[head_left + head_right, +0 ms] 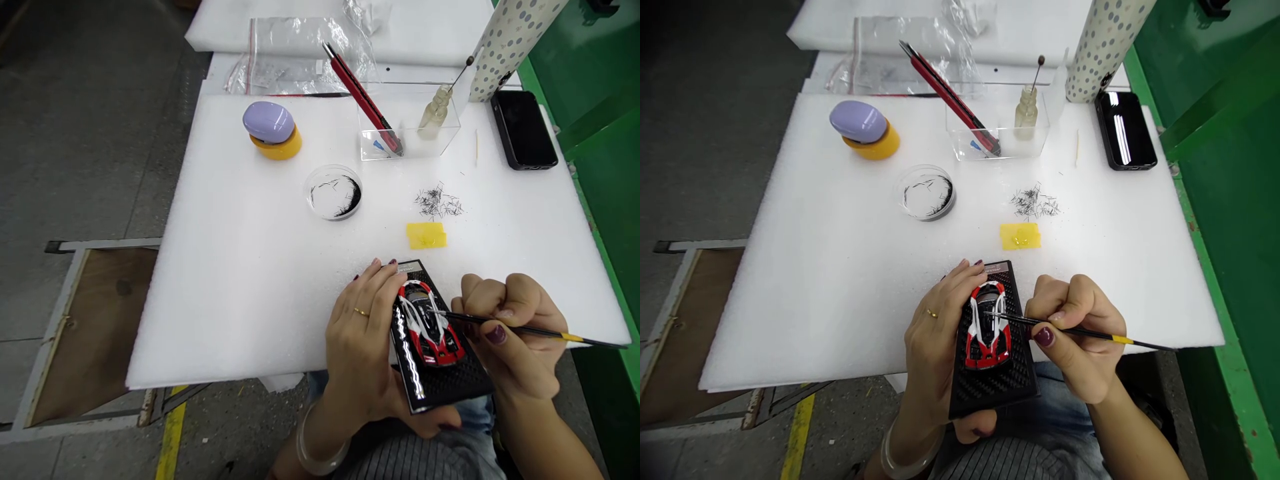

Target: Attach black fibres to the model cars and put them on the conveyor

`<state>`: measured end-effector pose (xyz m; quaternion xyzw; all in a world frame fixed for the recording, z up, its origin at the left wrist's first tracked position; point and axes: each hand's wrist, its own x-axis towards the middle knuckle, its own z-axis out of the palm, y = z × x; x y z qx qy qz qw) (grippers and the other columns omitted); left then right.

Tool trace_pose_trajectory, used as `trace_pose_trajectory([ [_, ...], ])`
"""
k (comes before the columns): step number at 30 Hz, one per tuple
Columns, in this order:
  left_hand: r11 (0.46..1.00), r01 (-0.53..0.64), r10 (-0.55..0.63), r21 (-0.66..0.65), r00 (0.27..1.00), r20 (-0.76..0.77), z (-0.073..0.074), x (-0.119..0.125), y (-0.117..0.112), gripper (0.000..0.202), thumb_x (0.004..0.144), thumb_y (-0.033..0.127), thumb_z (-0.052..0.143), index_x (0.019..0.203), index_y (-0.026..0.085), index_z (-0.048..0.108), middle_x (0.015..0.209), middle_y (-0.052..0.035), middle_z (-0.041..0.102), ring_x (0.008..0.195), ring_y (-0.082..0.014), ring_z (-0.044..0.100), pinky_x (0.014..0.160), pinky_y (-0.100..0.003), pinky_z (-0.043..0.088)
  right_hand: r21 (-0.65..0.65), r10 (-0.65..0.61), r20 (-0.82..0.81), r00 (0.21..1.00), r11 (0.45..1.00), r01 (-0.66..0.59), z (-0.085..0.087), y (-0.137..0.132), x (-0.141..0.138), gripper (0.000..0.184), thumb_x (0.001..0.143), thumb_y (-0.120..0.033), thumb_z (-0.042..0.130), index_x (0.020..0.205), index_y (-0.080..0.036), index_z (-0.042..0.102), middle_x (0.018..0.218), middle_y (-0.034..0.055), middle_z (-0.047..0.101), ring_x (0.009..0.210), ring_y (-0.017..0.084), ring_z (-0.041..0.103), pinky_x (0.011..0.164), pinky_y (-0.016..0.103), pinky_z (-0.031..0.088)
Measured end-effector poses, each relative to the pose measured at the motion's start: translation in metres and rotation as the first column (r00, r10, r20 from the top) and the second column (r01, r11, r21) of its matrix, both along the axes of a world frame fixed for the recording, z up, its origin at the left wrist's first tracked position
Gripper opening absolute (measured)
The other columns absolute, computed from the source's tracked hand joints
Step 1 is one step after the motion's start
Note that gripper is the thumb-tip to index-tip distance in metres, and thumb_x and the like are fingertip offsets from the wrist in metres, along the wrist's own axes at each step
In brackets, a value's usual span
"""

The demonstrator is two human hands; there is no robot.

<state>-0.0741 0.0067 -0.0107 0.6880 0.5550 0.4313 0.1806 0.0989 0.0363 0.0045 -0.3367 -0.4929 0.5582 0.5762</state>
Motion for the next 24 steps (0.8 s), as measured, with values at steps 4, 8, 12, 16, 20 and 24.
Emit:
trace_pose_trajectory([
  [4, 1.0, -0.002, 0.002, 0.012, 1.0, 0.002, -0.0005, 0.0003, -0.0002, 0.073, 0.098, 0.072, 0.031, 0.136, 0.014, 0.055, 0.137, -0.0158, 0.067, 0.14, -0.0302, 0.055, 0.117, -0.047, 0.044, 0.012, 0.012, -0.006, 1.0, 1.0, -0.012, -0.0005, -0.0001, 0.0006, 0.015, 0.09, -0.018, 0.07, 0.087, -0.026, 0.058, 0.065, 0.0007, 0.054, 0.059, 0.017, 0.045, 0.05, 0.033, 0.032],
  [8, 1.0, -0.001, 0.001, 0.026, 1.0, -0.002, -0.0008, 0.0003, 0.0001, 0.074, 0.098, 0.072, 0.032, 0.135, 0.013, 0.056, 0.137, -0.0157, 0.067, 0.14, -0.0302, 0.055, 0.118, -0.046, 0.044, 0.028, 0.034, -0.027, 0.999, 0.999, -0.034, -0.0004, 0.0008, 0.0003, 0.015, 0.091, -0.015, 0.069, 0.089, -0.025, 0.059, 0.068, 0.0011, 0.056, 0.062, 0.016, 0.045, 0.052, 0.032, 0.033],
  [12, 1.0, -0.008, 0.008, 0.026, 1.0, 0.001, -0.0001, 0.0003, 0.0002, 0.077, 0.097, 0.075, 0.031, 0.134, 0.013, 0.057, 0.136, -0.0159, 0.068, 0.139, -0.0307, 0.056, 0.117, -0.047, 0.045, 0.055, 0.054, -0.056, 0.997, 0.997, -0.051, 0.0002, 0.0016, -0.0003, 0.014, 0.091, -0.011, 0.067, 0.09, -0.023, 0.059, 0.07, 0.0013, 0.057, 0.064, 0.015, 0.045, 0.053, 0.031, 0.033],
  [16, 1.0, -0.007, 0.007, 0.026, 1.0, -0.002, 0.0006, 0.0004, 0.0005, 0.074, 0.098, 0.072, 0.031, 0.135, 0.013, 0.056, 0.136, -0.0158, 0.068, 0.139, -0.0304, 0.056, 0.116, -0.047, 0.045, 0.055, 0.056, -0.057, 0.997, 0.997, -0.052, 0.0004, 0.002, -0.0004, 0.014, 0.091, -0.011, 0.066, 0.09, -0.023, 0.058, 0.07, 0.0013, 0.058, 0.064, 0.015, 0.045, 0.053, 0.031, 0.033],
  [20, 1.0, -0.004, 0.004, 0.029, 1.0, -0.006, 0.0012, 0.0002, 0.0014, 0.072, 0.099, 0.07, 0.031, 0.135, 0.013, 0.056, 0.135, -0.0161, 0.068, 0.139, -0.03, 0.056, 0.115, -0.048, 0.046, 0.063, 0.065, -0.061, 0.996, 0.996, -0.061, 0.0003, 0.0025, -0.0005, 0.014, 0.092, -0.011, 0.066, 0.09, -0.022, 0.059, 0.07, 0.001, 0.058, 0.064, 0.015, 0.046, 0.053, 0.031, 0.033],
  [24, 1.0, 0.003, -0.003, 0.027, 1.0, -0.005, 0.0017, 0.0002, 0.0015, 0.075, 0.099, 0.072, 0.029, 0.134, 0.011, 0.057, 0.135, -0.0166, 0.068, 0.139, -0.0295, 0.056, 0.116, -0.046, 0.045, 0.064, 0.063, -0.061, 0.996, 0.996, -0.059, 0.0003, 0.0028, -0.0004, 0.014, 0.091, -0.009, 0.066, 0.091, -0.022, 0.06, 0.07, 0.0014, 0.059, 0.064, 0.015, 0.046, 0.054, 0.031, 0.033],
])
